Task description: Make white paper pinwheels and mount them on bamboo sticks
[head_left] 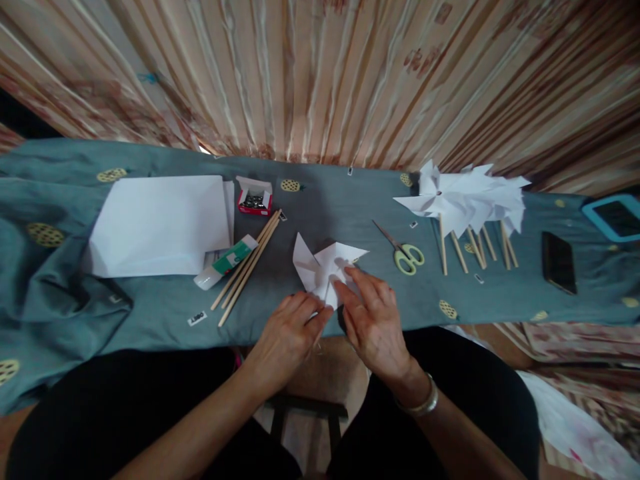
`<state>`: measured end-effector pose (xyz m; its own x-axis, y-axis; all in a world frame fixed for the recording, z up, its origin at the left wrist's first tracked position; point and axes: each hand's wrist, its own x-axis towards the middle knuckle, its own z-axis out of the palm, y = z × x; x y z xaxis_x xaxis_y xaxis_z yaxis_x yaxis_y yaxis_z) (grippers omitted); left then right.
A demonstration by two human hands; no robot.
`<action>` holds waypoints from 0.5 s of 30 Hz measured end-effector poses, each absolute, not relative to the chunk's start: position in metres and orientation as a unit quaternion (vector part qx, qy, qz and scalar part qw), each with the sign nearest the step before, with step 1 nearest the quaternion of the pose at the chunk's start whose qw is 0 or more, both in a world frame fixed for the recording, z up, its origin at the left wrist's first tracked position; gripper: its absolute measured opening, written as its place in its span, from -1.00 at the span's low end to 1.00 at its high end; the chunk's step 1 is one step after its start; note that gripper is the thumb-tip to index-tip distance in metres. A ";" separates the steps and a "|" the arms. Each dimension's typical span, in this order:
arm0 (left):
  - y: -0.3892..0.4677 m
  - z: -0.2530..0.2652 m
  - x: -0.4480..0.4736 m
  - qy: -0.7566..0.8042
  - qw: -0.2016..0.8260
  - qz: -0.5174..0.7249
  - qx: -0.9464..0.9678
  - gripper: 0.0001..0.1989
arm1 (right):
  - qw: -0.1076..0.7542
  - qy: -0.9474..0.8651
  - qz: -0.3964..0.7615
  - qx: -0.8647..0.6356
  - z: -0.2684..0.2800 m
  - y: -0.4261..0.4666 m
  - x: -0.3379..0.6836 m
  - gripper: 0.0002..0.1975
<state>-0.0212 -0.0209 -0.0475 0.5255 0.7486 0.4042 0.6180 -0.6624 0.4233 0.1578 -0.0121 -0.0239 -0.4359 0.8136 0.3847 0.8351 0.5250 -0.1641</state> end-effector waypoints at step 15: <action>-0.020 -0.045 -0.019 0.394 0.121 0.293 0.863 -0.84 | 0.168 -0.852 -0.006 -0.497 -0.031 -0.013 0.158 -0.64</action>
<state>-0.0194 -0.0198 -0.0451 0.5175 0.7509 0.4103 0.6096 -0.6600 0.4391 0.1579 -0.0131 -0.0314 -0.4504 0.8437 0.2922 0.8478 0.5067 -0.1565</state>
